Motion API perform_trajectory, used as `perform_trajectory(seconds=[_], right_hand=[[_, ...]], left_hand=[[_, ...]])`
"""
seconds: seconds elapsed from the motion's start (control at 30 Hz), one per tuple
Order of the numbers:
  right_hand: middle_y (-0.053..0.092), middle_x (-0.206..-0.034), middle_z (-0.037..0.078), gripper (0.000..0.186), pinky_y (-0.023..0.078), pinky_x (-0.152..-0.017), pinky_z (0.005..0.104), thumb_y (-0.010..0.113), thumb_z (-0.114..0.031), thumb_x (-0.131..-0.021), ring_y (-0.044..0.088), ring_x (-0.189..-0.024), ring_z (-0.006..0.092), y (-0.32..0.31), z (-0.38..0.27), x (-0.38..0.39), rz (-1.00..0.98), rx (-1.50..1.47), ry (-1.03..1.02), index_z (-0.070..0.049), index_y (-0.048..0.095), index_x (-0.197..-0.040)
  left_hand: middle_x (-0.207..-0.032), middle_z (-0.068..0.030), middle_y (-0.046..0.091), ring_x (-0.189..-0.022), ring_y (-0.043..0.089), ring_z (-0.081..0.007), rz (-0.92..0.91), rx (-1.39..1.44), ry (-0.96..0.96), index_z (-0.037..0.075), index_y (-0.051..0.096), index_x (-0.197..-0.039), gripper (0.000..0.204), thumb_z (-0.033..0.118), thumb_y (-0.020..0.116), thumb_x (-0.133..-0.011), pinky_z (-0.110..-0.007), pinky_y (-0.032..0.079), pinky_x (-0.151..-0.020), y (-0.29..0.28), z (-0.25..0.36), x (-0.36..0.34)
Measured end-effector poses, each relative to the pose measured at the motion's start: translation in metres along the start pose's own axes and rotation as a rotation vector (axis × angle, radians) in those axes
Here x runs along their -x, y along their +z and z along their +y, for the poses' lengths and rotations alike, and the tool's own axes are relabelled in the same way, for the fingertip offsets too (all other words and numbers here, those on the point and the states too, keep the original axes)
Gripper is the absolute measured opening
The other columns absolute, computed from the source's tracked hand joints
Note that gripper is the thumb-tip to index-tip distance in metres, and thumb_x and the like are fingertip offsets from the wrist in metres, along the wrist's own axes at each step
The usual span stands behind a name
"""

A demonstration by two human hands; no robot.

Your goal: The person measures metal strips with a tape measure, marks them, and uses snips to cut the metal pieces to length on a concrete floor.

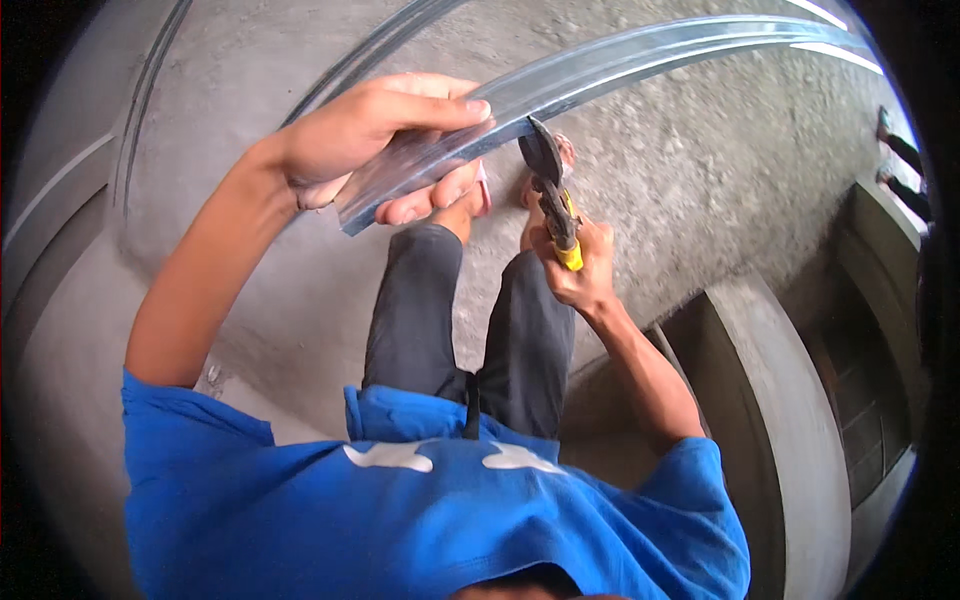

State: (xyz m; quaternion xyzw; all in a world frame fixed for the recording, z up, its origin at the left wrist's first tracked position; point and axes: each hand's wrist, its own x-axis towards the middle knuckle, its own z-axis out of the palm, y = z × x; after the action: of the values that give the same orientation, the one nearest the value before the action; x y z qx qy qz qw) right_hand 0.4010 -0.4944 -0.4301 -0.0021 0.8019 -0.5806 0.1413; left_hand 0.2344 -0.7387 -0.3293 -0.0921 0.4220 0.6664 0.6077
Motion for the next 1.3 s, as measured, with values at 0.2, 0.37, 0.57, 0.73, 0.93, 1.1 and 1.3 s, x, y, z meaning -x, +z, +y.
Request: perform_trajectory(seconds=[0.2, 0.37, 0.57, 0.73, 0.93, 1.1, 1.3], right_hand=[[0.059, -0.075, 0.019, 0.031, 0.048, -0.065, 0.0411, 0.072, -0.013, -0.077, 0.061, -0.066, 0.035, -0.051, -0.026, 0.04, -0.202, 0.091, 0.188, -0.001, 0.06, -0.102], [0.061, -0.087, 0.022, 0.041, 0.047, -0.074, 0.0436, 0.075, -0.014, -0.074, 0.061, -0.081, 0.0408, -0.07, -0.029, 0.08, -0.309, 0.004, 0.413, 0.0, 0.055, -0.107], [0.06, -0.09, 0.023, 0.041, 0.047, -0.077, 0.0432, 0.073, -0.013, -0.071, 0.058, -0.082, 0.042, -0.084, -0.014, 0.14, -0.336, 0.033, 0.606, 0.001, 0.053, -0.104], [0.061, -0.087, 0.009, 0.033, 0.049, -0.076, 0.0325, 0.065, -0.007, -0.074, 0.059, -0.081, 0.0164, -0.098, -0.016, 0.15, -0.141, -0.01, 0.789, 0.0, 0.056, -0.105], [0.057, -0.088, 0.003, 0.035, 0.047, -0.075, 0.0285, 0.057, -0.002, -0.072, 0.056, -0.082, 0.013, -0.094, -0.091, 0.125, -0.077, -0.328, 0.861, -0.004, 0.056, -0.107], [0.063, -0.089, 0.028, 0.036, 0.049, -0.08, 0.0485, 0.064, -0.009, -0.07, 0.063, -0.091, 0.0482, -0.081, -0.131, 0.095, -0.362, 0.146, 0.865, 0.003, 0.052, -0.102], [0.064, -0.091, 0.034, 0.039, 0.048, -0.083, 0.0519, 0.064, -0.011, -0.073, 0.063, -0.094, 0.0512, -0.064, -0.115, 0.068, -0.414, 0.3, 0.895, 0.007, 0.053, -0.106]], left_hand=[[-0.078, -0.0068, 0.057, -0.05, 0.052, -0.0075, -0.137, 0.256, -0.002, 0.001, 0.042, -0.13, 0.038, 0.022, 0.055, -0.102, -0.021, 0.042, -0.042, 0.039, -0.024, 0.009], [-0.073, -0.0013, 0.051, -0.05, 0.045, -0.0048, -0.115, 0.286, -0.151, 0.009, 0.044, -0.13, 0.034, 0.018, 0.057, -0.1, -0.019, 0.038, -0.046, 0.038, -0.045, -0.009], [-0.079, -0.0047, 0.058, -0.058, 0.055, -0.0101, -0.253, 0.248, -0.143, 0.003, 0.051, -0.125, 0.036, 0.033, 0.05, -0.105, -0.02, 0.046, -0.054, 0.013, -0.048, -0.013], [-0.087, -0.0116, 0.065, -0.068, 0.07, -0.0203, -0.186, 0.286, -0.05, 0.005, 0.046, -0.131, 0.04, 0.036, 0.047, -0.106, -0.026, 0.058, -0.06, 0.008, -0.057, -0.015], [-0.078, -0.0138, 0.067, -0.056, 0.069, -0.0203, 0.008, -0.307, -0.074, 0.005, 0.044, -0.115, 0.027, 0.029, 0.052, -0.104, -0.028, 0.055, -0.047, 0.01, -0.06, -0.023], [-0.076, -0.0281, 0.061, -0.076, 0.062, -0.0494, 0.583, -0.982, 0.328, 0.001, 0.047, -0.108, 0.019, 0.012, 0.058, -0.097, -0.055, 0.048, -0.061, 0.026, -0.101, -0.033], [-0.085, -0.0239, 0.067, -0.077, 0.065, -0.0458, 0.691, -1.149, 0.226, 0.005, 0.054, -0.122, 0.025, 0.014, 0.055, -0.098, -0.052, 0.05, -0.063, 0.034, -0.114, -0.035]])
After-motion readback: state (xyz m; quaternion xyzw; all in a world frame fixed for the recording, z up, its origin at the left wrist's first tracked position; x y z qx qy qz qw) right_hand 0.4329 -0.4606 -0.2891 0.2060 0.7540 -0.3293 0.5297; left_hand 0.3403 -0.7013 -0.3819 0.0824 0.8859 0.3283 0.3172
